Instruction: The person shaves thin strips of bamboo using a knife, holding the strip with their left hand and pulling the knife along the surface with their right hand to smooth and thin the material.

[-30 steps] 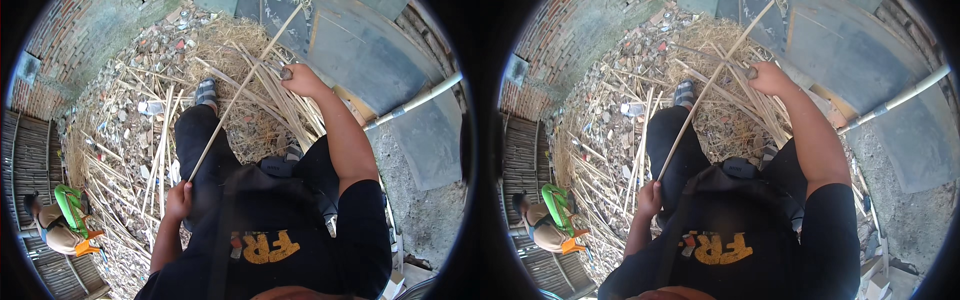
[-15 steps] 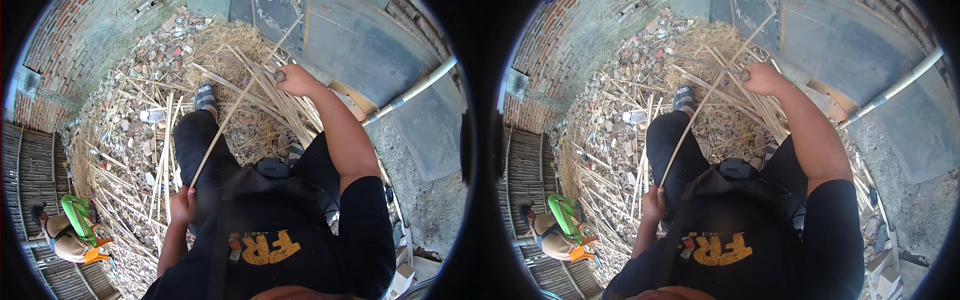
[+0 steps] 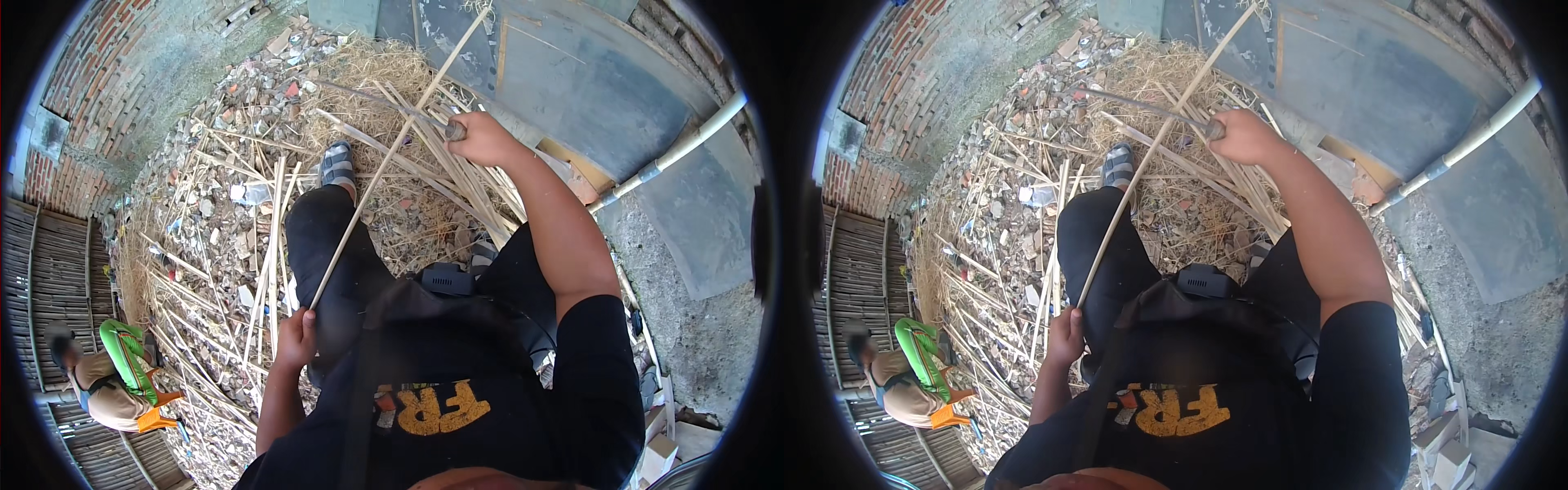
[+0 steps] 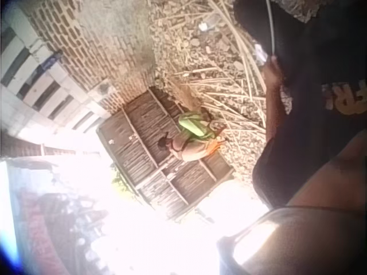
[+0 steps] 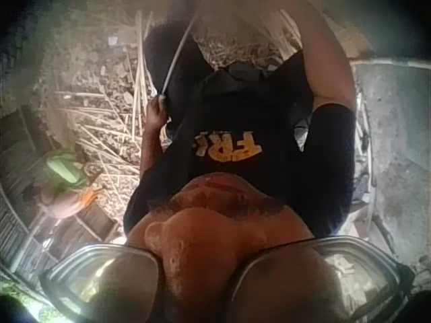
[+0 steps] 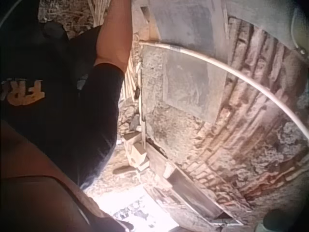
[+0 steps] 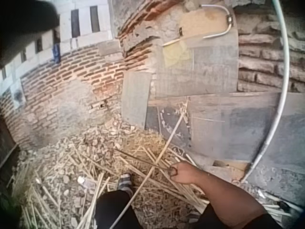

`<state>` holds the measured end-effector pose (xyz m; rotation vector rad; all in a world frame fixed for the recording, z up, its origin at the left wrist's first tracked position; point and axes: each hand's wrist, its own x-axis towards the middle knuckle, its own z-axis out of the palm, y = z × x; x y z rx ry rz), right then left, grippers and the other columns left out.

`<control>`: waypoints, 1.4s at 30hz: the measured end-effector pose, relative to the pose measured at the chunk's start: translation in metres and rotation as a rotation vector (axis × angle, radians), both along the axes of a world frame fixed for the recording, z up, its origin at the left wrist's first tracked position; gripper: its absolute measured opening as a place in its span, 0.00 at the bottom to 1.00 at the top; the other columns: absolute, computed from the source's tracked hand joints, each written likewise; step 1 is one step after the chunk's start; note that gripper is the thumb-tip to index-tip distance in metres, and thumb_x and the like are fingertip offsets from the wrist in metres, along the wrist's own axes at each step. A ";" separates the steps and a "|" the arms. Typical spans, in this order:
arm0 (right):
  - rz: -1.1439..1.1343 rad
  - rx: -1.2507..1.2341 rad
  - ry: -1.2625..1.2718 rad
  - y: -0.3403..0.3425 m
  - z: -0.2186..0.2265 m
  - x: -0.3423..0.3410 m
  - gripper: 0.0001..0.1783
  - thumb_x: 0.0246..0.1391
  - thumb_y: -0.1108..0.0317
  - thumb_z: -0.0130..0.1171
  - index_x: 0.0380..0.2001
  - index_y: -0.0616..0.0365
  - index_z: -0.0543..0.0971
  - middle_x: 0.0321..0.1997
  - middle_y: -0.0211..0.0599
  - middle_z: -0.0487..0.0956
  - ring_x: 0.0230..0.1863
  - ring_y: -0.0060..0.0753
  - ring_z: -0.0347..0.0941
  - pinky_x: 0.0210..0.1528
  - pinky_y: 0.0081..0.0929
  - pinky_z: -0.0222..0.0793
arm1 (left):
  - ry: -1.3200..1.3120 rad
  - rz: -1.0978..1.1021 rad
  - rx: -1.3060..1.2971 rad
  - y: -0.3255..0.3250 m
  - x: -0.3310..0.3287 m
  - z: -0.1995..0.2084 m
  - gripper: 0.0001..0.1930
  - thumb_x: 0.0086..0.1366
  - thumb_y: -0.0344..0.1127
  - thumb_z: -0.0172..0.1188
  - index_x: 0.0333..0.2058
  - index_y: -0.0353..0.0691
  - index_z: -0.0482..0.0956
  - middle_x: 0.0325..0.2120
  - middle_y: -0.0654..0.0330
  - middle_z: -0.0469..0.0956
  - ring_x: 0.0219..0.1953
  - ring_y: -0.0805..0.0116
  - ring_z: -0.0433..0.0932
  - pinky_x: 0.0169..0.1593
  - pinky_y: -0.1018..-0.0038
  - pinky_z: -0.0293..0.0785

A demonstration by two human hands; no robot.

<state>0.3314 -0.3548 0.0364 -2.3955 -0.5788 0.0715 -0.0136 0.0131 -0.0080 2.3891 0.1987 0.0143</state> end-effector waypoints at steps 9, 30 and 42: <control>0.200 -0.190 0.077 0.009 0.008 -0.012 0.07 0.44 0.66 0.64 0.30 0.54 0.82 0.26 0.40 0.80 0.31 0.43 0.78 0.37 0.41 0.72 | -0.033 -0.038 0.060 0.001 -0.001 -0.006 0.24 0.77 0.47 0.46 0.24 0.34 0.68 0.12 0.49 0.66 0.15 0.53 0.66 0.24 0.60 0.60; 0.222 -0.237 0.090 0.028 0.031 -0.037 0.13 0.44 0.66 0.64 0.37 0.52 0.84 0.29 0.42 0.82 0.35 0.46 0.80 0.39 0.42 0.76 | -0.009 0.015 0.005 0.000 -0.006 0.001 0.24 0.77 0.46 0.47 0.24 0.34 0.68 0.12 0.47 0.65 0.15 0.50 0.68 0.24 0.59 0.61; -0.072 0.024 0.071 -0.002 0.015 -0.007 0.16 0.49 0.63 0.65 0.40 0.60 0.82 0.26 0.46 0.81 0.28 0.44 0.77 0.35 0.41 0.71 | 0.017 0.030 0.049 0.000 -0.002 0.000 0.23 0.76 0.45 0.48 0.25 0.34 0.70 0.14 0.45 0.70 0.19 0.43 0.73 0.26 0.57 0.65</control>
